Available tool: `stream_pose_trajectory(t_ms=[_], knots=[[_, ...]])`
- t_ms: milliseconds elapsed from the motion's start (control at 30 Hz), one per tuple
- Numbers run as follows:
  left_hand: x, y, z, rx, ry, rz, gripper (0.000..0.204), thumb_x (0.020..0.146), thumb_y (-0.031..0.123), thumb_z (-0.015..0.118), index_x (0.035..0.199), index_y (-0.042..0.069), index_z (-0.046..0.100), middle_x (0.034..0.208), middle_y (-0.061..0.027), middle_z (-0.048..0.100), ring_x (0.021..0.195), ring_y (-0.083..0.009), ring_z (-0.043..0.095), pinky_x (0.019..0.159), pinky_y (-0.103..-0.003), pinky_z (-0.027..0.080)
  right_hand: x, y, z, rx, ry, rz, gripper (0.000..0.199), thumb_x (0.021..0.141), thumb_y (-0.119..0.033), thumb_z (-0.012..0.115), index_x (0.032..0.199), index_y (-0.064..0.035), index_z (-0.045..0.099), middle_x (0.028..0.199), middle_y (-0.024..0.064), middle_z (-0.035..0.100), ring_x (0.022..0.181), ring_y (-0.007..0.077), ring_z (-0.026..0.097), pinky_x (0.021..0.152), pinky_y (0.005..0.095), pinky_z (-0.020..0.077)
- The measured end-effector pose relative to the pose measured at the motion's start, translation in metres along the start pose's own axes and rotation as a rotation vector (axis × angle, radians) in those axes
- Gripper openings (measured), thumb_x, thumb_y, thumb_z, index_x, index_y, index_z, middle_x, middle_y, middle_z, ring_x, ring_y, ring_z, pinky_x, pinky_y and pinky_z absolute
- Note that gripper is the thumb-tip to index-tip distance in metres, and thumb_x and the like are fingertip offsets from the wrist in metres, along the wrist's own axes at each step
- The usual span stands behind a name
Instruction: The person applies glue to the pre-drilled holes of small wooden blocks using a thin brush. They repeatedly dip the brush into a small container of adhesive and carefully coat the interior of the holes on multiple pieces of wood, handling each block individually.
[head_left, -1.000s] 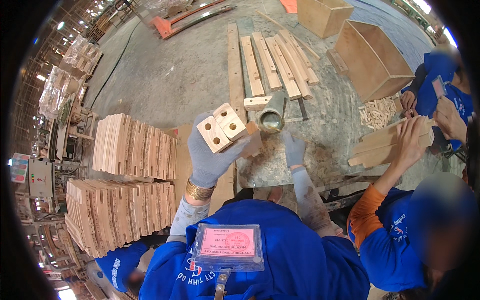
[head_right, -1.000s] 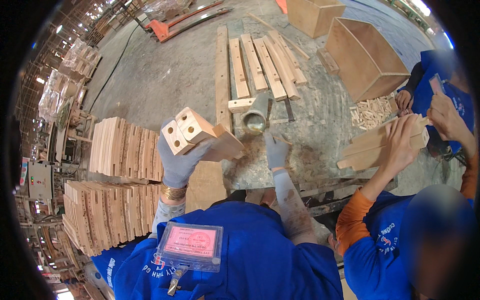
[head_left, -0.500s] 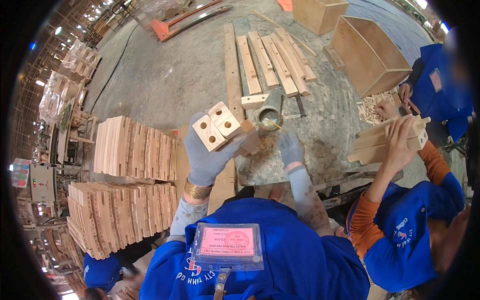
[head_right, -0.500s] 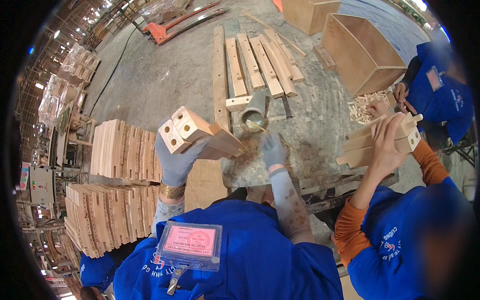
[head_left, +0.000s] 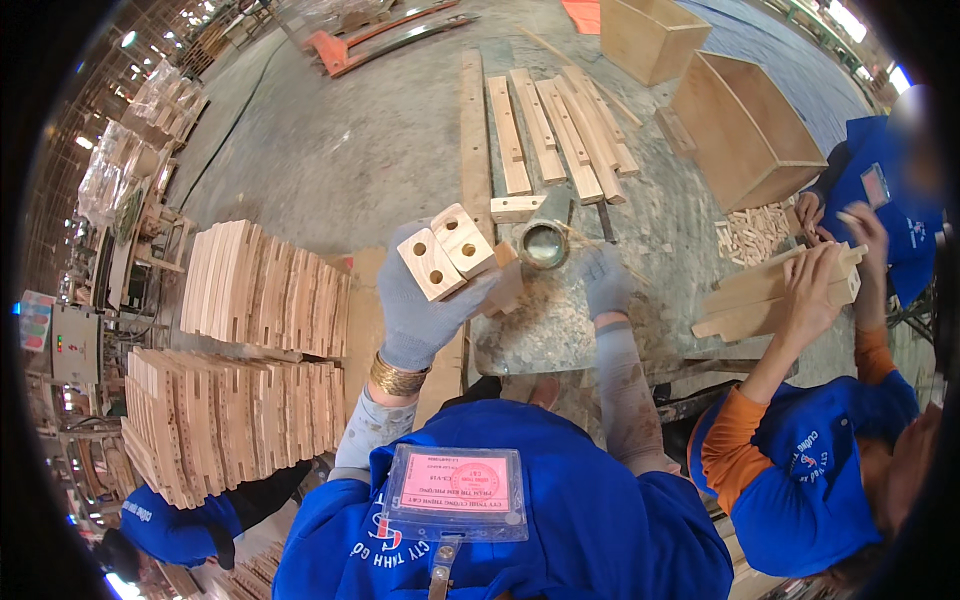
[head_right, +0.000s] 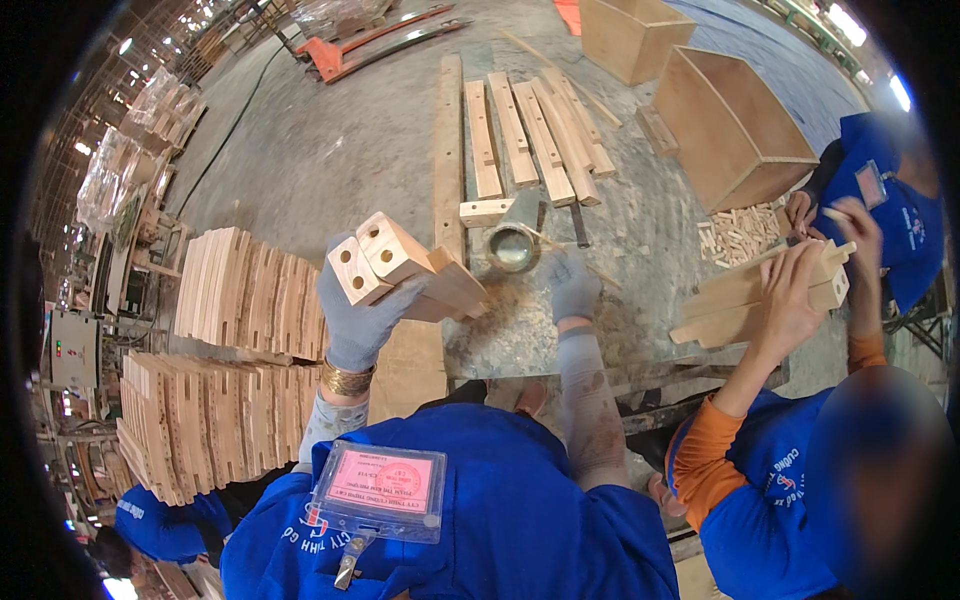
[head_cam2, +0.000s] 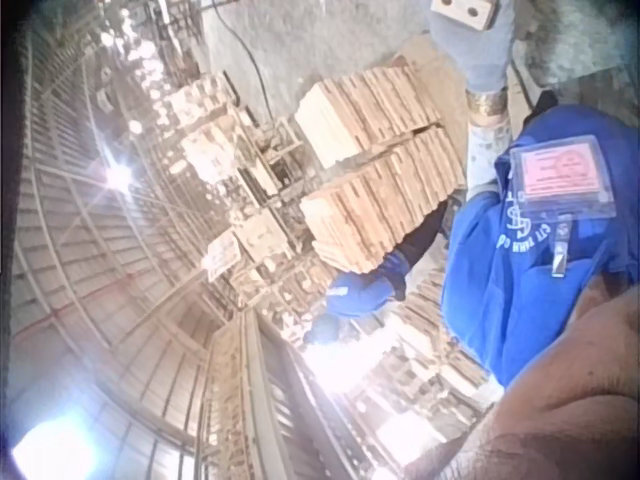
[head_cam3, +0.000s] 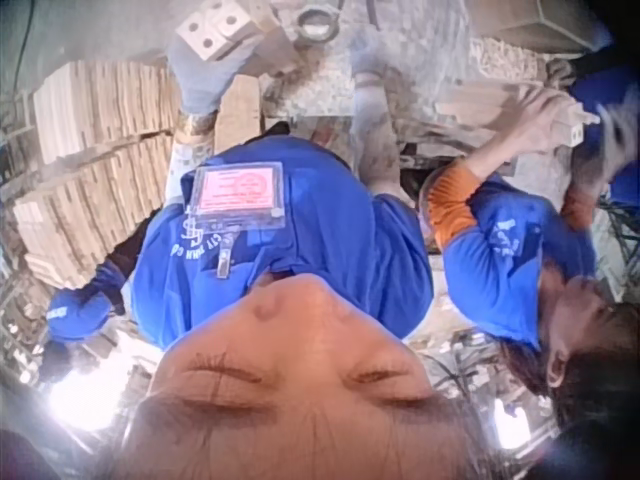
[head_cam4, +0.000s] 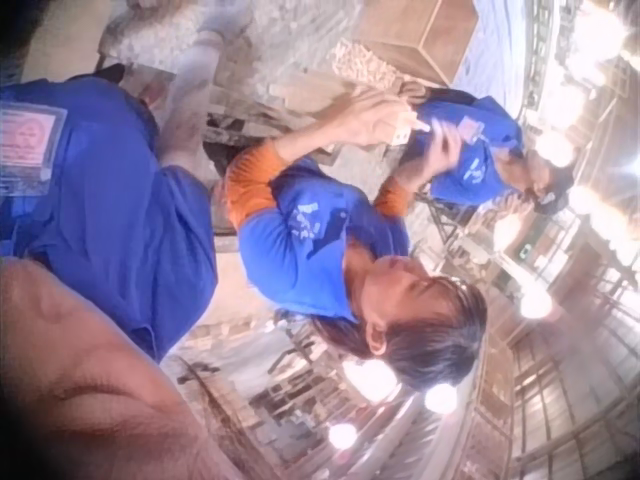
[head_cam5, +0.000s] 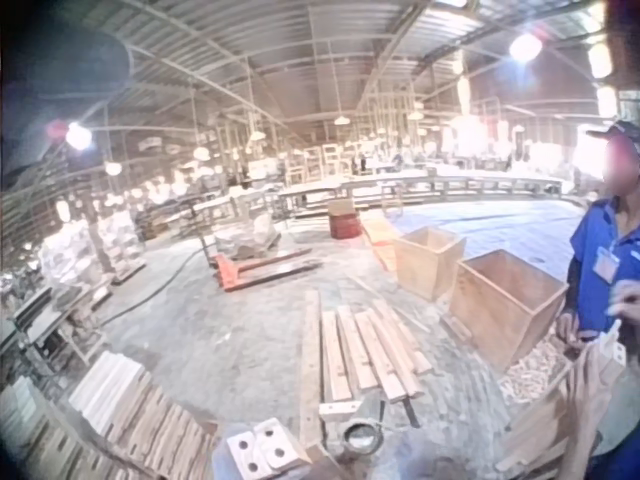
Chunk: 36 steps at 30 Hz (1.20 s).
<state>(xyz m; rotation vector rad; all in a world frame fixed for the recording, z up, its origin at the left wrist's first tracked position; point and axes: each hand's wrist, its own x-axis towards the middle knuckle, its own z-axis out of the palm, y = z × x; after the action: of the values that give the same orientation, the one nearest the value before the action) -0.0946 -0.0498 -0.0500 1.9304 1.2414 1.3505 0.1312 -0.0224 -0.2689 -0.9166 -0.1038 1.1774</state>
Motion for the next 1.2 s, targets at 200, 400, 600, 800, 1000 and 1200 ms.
stream_pose_trajectory(t_ms=[200, 400, 600, 800, 1000, 1200], knots=[[-0.002, -0.004, -0.003, 0.018, -0.021, -0.023, 0.057, 0.060, 0.020, 0.082, 0.102, 0.000, 0.050, 0.090, -0.0068, 0.058, 0.079, -0.0129, 0.057, 0.069, -0.026, 0.048, 0.042, 0.010, -0.004, 0.059, 0.038, 0.117, 0.023, 0.087, -0.016, 0.053, 0.104, -0.0013, 0.053, 0.094, 0.0132, 0.061, 0.075, 0.0186, 0.060, 0.062, 0.0265, 0.0482], [-0.003, -0.007, -0.003, 0.018, -0.016, -0.058, 0.059, 0.059, 0.021, 0.083, 0.104, -0.001, 0.052, 0.094, -0.0081, 0.057, 0.082, -0.0146, 0.058, 0.071, -0.027, 0.049, 0.060, 0.018, 0.001, 0.013, 0.011, 0.142, 0.021, 0.084, -0.010, 0.056, 0.102, -0.0001, 0.051, 0.090, 0.0129, 0.060, 0.075, 0.0201, 0.060, 0.061, 0.0280, 0.0487], [0.002, -0.006, 0.001, 0.062, -0.015, 0.002, 0.057, 0.059, 0.022, 0.083, 0.103, 0.000, 0.055, 0.095, -0.0091, 0.056, 0.083, -0.0159, 0.059, 0.070, -0.027, 0.049, 0.064, 0.004, -0.017, -0.566, -0.311, -0.402, 0.019, 0.083, -0.003, 0.058, 0.101, 0.0011, 0.057, 0.090, 0.0095, 0.058, 0.081, 0.0171, 0.058, 0.069, 0.0290, 0.0487], [0.003, -0.004, 0.005, 0.060, -0.001, -0.018, 0.055, 0.059, 0.023, 0.083, 0.102, 0.000, 0.055, 0.093, -0.0083, 0.058, 0.081, -0.0155, 0.059, 0.069, -0.027, 0.049, 0.037, -0.029, -0.003, -0.582, -0.230, -0.421, 0.016, 0.083, -0.006, 0.060, 0.095, 0.0032, 0.062, 0.088, 0.0058, 0.062, 0.074, 0.0131, 0.058, 0.065, 0.0260, 0.0481], [0.004, 0.000, 0.007, 0.043, 0.004, -0.023, 0.056, 0.059, 0.022, 0.083, 0.102, -0.001, 0.053, 0.092, -0.0079, 0.059, 0.079, -0.0141, 0.059, 0.070, -0.027, 0.049, 0.013, -0.029, 0.004, -0.783, -0.326, -0.558, 0.016, 0.081, -0.013, 0.062, 0.091, -0.0009, 0.064, 0.080, 0.0069, 0.064, 0.063, 0.0136, 0.058, 0.057, 0.0278, 0.0459], [0.000, 0.002, 0.006, 0.043, 0.007, 0.012, 0.056, 0.060, 0.022, 0.083, 0.102, 0.000, 0.053, 0.092, -0.0079, 0.059, 0.080, -0.0134, 0.059, 0.070, -0.026, 0.049, -0.003, -0.001, 0.010, -1.037, -0.248, -0.466, 0.016, 0.080, -0.015, 0.061, 0.089, -0.0017, 0.064, 0.070, 0.0080, 0.063, 0.059, 0.0148, 0.058, 0.058, 0.0291, 0.0440]])
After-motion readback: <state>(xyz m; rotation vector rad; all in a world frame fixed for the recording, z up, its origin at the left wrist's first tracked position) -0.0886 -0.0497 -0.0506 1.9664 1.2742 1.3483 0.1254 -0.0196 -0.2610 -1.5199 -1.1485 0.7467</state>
